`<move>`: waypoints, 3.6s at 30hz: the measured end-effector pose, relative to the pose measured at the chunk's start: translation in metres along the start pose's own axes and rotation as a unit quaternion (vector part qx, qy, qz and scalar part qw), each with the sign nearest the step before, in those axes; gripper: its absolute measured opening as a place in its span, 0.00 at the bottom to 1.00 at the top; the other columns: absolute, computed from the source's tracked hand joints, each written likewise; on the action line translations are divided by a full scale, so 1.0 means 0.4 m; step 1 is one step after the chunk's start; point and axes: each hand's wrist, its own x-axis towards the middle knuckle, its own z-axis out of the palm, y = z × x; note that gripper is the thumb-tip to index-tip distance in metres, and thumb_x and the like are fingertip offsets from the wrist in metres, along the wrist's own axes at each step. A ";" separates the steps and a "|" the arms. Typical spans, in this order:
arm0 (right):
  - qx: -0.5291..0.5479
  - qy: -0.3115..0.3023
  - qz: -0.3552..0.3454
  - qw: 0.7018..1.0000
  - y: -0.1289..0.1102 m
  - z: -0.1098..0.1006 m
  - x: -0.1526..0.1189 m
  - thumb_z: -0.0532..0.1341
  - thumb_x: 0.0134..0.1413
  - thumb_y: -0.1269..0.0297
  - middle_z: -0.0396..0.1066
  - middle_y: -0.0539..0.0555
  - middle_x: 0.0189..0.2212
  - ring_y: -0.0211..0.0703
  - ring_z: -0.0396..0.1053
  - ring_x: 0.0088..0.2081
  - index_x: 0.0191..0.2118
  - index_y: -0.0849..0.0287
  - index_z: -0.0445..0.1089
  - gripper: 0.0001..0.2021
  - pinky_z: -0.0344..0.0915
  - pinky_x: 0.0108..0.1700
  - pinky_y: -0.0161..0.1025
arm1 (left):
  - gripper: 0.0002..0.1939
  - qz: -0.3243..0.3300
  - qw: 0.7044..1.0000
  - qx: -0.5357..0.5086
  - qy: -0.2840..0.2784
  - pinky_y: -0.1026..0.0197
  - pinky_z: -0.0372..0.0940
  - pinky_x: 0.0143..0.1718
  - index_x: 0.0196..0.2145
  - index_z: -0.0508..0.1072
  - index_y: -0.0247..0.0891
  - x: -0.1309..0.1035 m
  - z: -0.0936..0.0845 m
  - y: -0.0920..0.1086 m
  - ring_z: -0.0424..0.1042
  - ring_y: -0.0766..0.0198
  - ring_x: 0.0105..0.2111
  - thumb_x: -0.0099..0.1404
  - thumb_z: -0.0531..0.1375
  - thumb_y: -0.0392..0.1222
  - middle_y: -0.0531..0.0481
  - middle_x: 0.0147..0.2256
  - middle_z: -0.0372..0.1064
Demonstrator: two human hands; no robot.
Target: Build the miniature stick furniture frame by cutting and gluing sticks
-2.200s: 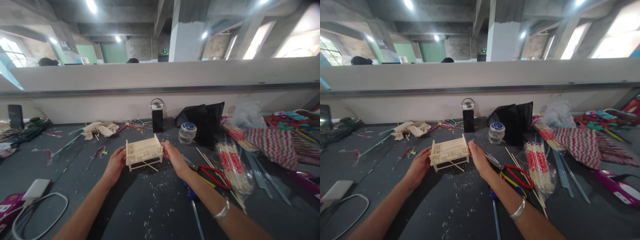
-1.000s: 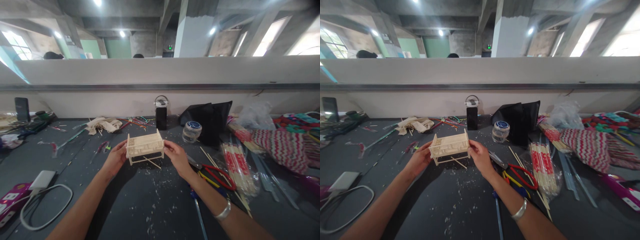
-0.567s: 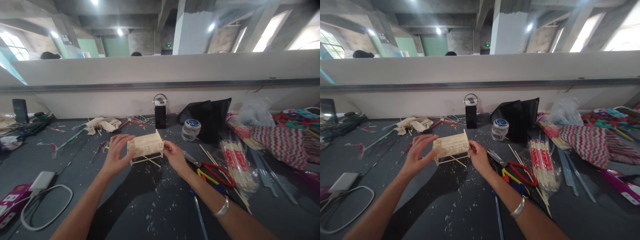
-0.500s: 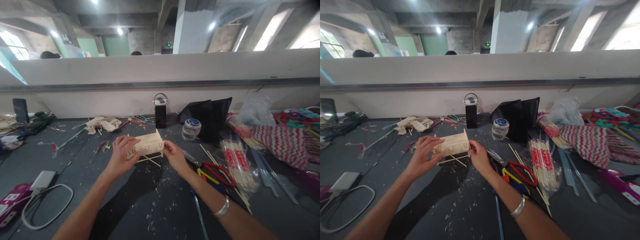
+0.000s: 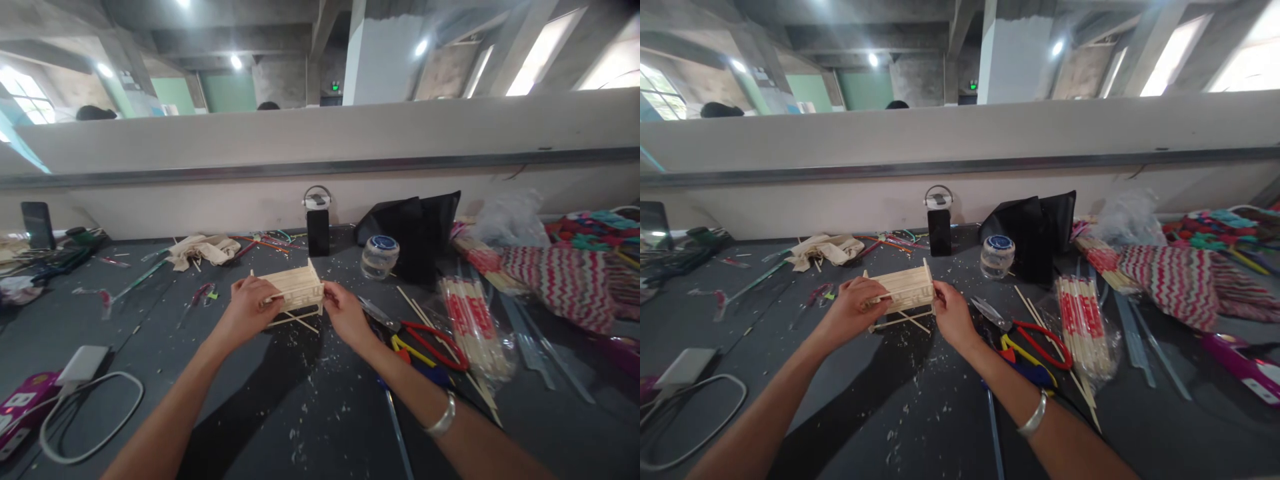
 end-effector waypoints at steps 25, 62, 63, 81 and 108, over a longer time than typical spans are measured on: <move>-0.005 0.004 -0.006 1.000 0.011 0.003 0.000 0.54 0.50 0.75 0.76 0.54 0.44 0.44 0.72 0.45 0.45 0.56 0.72 0.18 0.66 0.52 0.44 | 0.08 -0.020 0.999 -0.040 -0.021 0.47 0.52 0.48 0.27 0.76 0.40 0.006 -0.006 0.001 0.71 0.57 0.37 0.61 0.57 0.39 0.50 0.32 0.77; -0.021 -0.003 0.002 1.000 -0.015 0.005 -0.002 0.53 0.50 0.76 0.76 0.55 0.43 0.43 0.73 0.44 0.43 0.57 0.72 0.17 0.67 0.50 0.43 | 0.06 -0.009 0.998 -0.060 0.001 0.46 0.56 0.50 0.32 0.77 0.42 -0.008 -0.003 -0.018 0.72 0.55 0.40 0.61 0.61 0.44 0.49 0.35 0.77; -0.025 -0.006 0.004 1.000 -0.018 0.006 -0.001 0.53 0.50 0.76 0.77 0.54 0.42 0.43 0.74 0.43 0.43 0.57 0.72 0.17 0.68 0.49 0.43 | 0.07 -0.009 0.997 -0.071 0.002 0.46 0.57 0.49 0.34 0.77 0.42 -0.010 -0.006 -0.019 0.72 0.55 0.41 0.60 0.61 0.45 0.48 0.36 0.77; -0.313 -0.109 -0.008 0.943 -0.101 -0.112 -0.106 0.57 0.60 0.61 0.74 0.52 0.25 0.43 0.71 0.30 0.25 0.56 0.70 0.13 0.62 0.34 0.37 | 0.22 -0.111 0.963 -0.135 0.207 0.64 0.50 0.21 0.17 0.58 0.39 -0.099 -0.017 0.131 0.53 0.69 0.19 0.69 0.50 0.46 0.57 0.17 0.51; 0.060 -0.155 0.052 0.985 -0.153 -0.127 -0.070 0.64 0.50 0.58 0.70 0.48 0.26 0.33 0.63 0.24 0.36 0.58 0.72 0.10 0.62 0.25 0.31 | 0.16 -0.075 0.966 -0.242 -0.052 0.67 0.56 0.24 0.33 0.74 0.37 -0.142 0.096 0.101 0.64 0.68 0.21 0.70 0.51 0.46 0.55 0.21 0.67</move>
